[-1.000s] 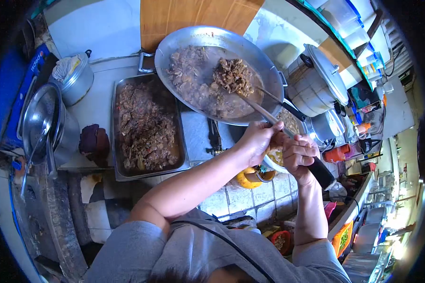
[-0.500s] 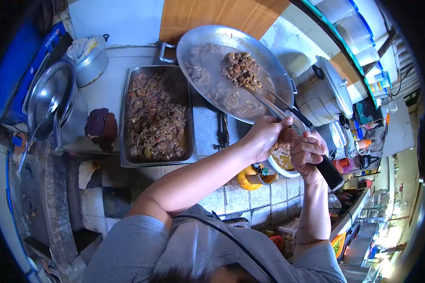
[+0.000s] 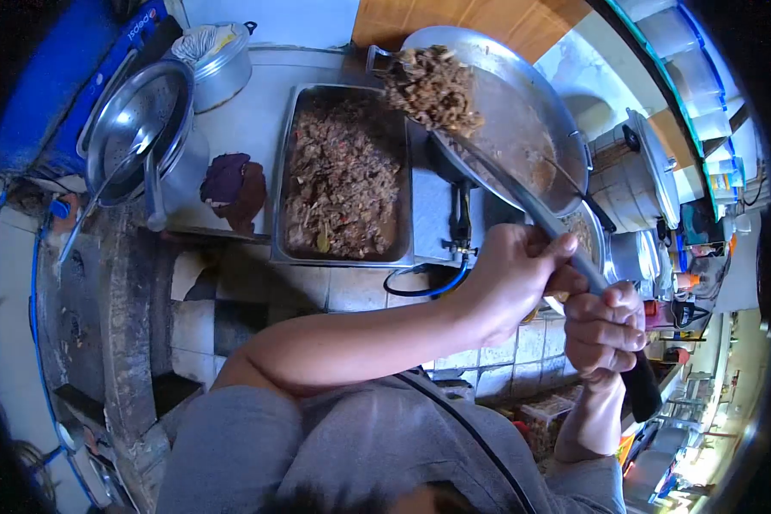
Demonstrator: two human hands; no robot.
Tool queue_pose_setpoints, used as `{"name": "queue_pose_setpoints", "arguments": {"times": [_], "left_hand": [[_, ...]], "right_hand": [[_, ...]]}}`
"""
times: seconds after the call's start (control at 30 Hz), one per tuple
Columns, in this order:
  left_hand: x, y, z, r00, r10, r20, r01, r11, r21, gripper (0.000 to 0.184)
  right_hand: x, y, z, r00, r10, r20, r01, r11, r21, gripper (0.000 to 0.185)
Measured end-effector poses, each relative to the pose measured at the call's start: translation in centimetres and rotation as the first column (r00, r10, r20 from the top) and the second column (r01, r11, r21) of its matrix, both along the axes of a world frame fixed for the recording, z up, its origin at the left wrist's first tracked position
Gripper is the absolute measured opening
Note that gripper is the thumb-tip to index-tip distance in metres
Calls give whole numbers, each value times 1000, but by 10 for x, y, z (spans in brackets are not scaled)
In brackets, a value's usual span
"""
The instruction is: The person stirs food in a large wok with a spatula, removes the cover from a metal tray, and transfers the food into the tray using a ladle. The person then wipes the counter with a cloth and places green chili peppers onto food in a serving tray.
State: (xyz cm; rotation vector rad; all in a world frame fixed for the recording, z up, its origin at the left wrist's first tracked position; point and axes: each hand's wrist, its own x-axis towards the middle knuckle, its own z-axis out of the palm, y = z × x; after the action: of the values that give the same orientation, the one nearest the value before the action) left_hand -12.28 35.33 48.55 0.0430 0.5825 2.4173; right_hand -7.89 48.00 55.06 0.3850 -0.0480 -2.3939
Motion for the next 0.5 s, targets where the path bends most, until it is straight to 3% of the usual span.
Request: {"name": "queue_pose_setpoints", "arguments": {"times": [0.07, 0.27, 0.43, 0.5], "left_hand": [[10, -14, -5, 1000, 25, -9, -25, 1000, -13, 11], [33, -44, -31, 999, 31, -13, -32, 996, -85, 11], [42, -56, -77, 998, 16, 65, -8, 993, -119, 13], [43, -56, -106, 994, -32, 106, 48, 988, -145, 14]], "right_hand": [[7, -9, -7, 999, -35, 12, 35, 999, 13, 23], [26, -31, -44, 1000, 11, -12, -12, 1000, -18, 24], [31, -40, -88, 994, 52, 91, -51, 999, -20, 19], [28, -40, -112, 987, 93, 129, -107, 989, 105, 17]]}}
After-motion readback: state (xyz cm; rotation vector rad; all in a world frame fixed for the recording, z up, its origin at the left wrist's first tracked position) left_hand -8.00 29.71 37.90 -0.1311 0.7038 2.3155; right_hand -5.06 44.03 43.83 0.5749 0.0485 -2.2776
